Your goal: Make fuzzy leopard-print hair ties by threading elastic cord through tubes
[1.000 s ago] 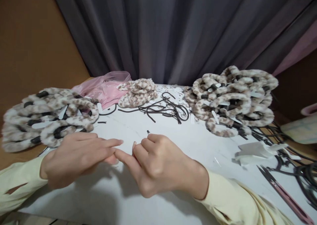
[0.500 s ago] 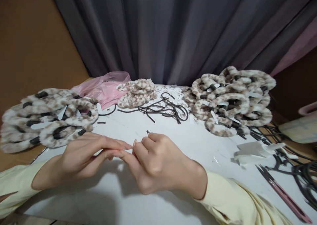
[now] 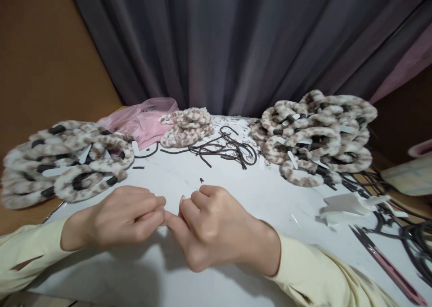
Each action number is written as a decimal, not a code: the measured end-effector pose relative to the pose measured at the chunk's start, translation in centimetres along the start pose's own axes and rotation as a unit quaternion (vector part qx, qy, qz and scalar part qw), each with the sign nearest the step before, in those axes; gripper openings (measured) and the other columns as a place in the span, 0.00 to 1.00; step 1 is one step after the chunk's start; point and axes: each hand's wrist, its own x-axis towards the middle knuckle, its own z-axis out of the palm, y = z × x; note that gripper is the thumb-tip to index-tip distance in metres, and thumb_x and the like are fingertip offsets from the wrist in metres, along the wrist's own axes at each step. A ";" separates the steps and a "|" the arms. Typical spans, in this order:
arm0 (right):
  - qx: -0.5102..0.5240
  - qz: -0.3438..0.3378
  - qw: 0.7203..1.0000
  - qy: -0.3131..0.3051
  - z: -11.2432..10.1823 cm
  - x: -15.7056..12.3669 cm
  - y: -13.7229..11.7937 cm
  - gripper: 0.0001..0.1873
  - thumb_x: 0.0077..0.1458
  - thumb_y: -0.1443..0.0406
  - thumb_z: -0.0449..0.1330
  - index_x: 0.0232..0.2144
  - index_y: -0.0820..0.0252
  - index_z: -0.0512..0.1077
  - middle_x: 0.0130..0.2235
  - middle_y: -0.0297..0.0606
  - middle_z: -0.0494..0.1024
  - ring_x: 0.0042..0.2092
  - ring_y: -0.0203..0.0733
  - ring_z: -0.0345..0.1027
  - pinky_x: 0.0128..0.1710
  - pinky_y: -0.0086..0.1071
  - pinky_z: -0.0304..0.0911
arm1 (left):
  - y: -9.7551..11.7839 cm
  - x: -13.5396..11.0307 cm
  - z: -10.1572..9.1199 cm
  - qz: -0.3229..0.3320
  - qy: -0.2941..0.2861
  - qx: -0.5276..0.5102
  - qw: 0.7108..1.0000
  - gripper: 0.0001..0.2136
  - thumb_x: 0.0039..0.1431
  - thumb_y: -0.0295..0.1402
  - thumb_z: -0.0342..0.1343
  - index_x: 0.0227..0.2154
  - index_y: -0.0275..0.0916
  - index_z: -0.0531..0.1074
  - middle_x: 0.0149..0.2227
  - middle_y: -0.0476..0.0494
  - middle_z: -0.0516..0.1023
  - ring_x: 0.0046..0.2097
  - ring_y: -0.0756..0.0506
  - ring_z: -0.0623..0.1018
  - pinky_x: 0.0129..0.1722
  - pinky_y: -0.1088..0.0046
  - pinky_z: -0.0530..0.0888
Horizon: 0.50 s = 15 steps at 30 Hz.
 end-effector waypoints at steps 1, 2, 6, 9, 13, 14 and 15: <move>0.003 0.000 1.000 -0.002 0.0 0.0 0.0 0.15 0.50 0.74 0.46 0.21 0.63 0.70 0.17 0.34 0.61 0.19 0.36 0.44 0.19 0.34 0.40 | 0.0 -0.1 0.0 -0.020 -0.010 -0.005 1.000 0.08 0.57 0.21 0.47 0.29 0.41 0.63 0.16 0.57 0.58 0.17 0.53 0.59 0.18 0.73 0.56; 0.005 0.000 1.000 -0.004 0.0 0.0 0.0 0.14 0.49 0.74 0.46 0.20 0.63 0.70 0.17 0.34 0.61 0.19 0.37 0.44 0.19 0.34 0.40 | 0.0 -0.2 0.0 -0.040 -0.017 -0.012 0.999 0.09 0.56 0.20 0.47 0.28 0.42 0.63 0.16 0.57 0.56 0.17 0.53 0.57 0.18 0.72 0.55; 0.007 -0.002 1.000 -0.012 0.1 0.0 -0.1 0.14 0.49 0.74 0.46 0.20 0.63 0.69 0.17 0.34 0.60 0.19 0.36 0.44 0.20 0.34 0.40 | 0.0 -0.4 0.2 -0.063 -0.036 -0.029 0.997 0.09 0.55 0.20 0.46 0.26 0.42 0.63 0.17 0.56 0.53 0.18 0.52 0.55 0.19 0.72 0.54; 0.003 -0.007 1.000 -0.013 0.3 -0.1 -0.1 0.15 0.50 0.74 0.46 0.21 0.63 0.69 0.17 0.34 0.60 0.20 0.36 0.44 0.20 0.34 0.40 | -0.1 -0.3 0.2 -0.057 -0.024 -0.040 0.997 0.09 0.53 0.20 0.47 0.25 0.42 0.63 0.17 0.57 0.52 0.18 0.53 0.54 0.18 0.73 0.54; 0.008 -0.008 1.000 -0.015 0.3 -0.3 -0.1 0.14 0.49 0.74 0.46 0.23 0.64 0.71 0.17 0.34 0.60 0.20 0.37 0.45 0.20 0.34 0.40 | -0.2 0.2 0.0 -0.043 -0.001 -0.050 0.998 0.10 0.52 0.19 0.49 0.23 0.41 0.61 0.17 0.57 0.52 0.18 0.53 0.54 0.18 0.73 0.53; 0.010 -0.008 1.000 -0.015 0.3 -0.3 -0.1 0.14 0.49 0.74 0.46 0.23 0.64 0.71 0.17 0.34 0.61 0.19 0.37 0.45 0.20 0.34 0.40 | -0.3 0.4 -0.1 -0.035 0.006 -0.047 0.998 0.10 0.52 0.19 0.50 0.22 0.41 0.60 0.17 0.57 0.52 0.18 0.54 0.55 0.18 0.72 0.53; 0.011 -0.007 1.000 -0.015 0.3 -0.2 -0.1 0.14 0.49 0.74 0.46 0.23 0.64 0.71 0.17 0.34 0.61 0.19 0.37 0.45 0.20 0.34 0.40 | -0.3 0.5 -0.2 -0.023 0.014 -0.041 0.999 0.11 0.52 0.19 0.51 0.21 0.40 0.59 0.16 0.57 0.53 0.18 0.54 0.55 0.17 0.72 0.52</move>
